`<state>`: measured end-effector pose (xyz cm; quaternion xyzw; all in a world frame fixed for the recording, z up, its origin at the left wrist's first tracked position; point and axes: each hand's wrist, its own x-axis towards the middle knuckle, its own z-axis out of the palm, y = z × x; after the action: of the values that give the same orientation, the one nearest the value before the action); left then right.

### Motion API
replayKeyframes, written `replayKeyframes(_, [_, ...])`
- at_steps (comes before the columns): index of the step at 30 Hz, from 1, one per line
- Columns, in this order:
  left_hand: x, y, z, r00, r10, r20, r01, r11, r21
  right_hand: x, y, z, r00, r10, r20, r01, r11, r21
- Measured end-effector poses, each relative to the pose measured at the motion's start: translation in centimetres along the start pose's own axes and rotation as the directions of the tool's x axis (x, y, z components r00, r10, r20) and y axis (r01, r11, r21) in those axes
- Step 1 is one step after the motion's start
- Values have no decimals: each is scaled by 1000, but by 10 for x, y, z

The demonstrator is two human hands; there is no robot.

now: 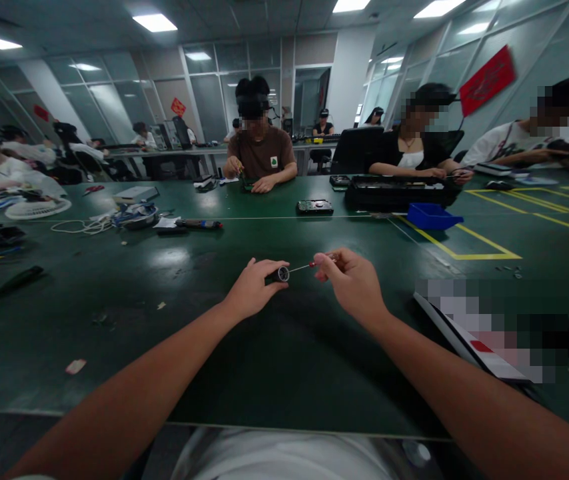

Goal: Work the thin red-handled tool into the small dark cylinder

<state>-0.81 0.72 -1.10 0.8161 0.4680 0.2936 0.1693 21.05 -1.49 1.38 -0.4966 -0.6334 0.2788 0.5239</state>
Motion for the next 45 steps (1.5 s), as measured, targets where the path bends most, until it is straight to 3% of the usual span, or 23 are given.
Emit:
replayKeyframes(4, [0, 0, -1, 1000, 13, -8, -13, 1000, 10, -3, 0, -3, 994, -105, 35, 110, 981, -161])
replayKeyframes(7, [0, 1, -3, 1000, -2, -21, 2, 1000, 23, -4, 2, -3, 961, -239, 136, 261, 950, -170])
replayKeyframes(9, [0, 2, -4, 1000, -7, -28, 8, 1000, 25, -5, 3, -3, 947, -267, 178, 298, 938, -175])
replayKeyframes(14, [0, 3, -3, 1000, -2, -27, 2, 1000, 23, -4, -1, -3, 979, -146, 143, 179, 949, -260])
replayKeyframes(27, [-1, -1, -2, 1000, 19, -14, -19, 1000, 18, -5, 1, -2, 981, -124, 151, 154, 965, -210])
replayKeyframes(32, [0, 1, -2, 1000, 3, -6, -3, 999, 36, -3, 5, 5, 993, -91, 69, 89, 995, 34])
replayKeyframes(37, [1, 3, -3, 997, 75, 33, -76, 996, 38, 8, 20, 8, 989, 147, 12, -141, 916, 376])
replayKeyframes(40, [1, 4, -4, 997, 77, 24, -78, 996, 49, 14, 28, 5, 943, 274, 190, -332, 823, 460])
replayKeyframes(42, [1, 4, -5, 998, 66, 5, -66, 997, 49, 15, 30, 4, 942, 284, 179, -335, 801, 497])
replayKeyframes(45, [0, 1, -4, 998, 63, 6, -63, 997, 45, 13, 27, 7, 965, 257, 48, -244, 818, 521])
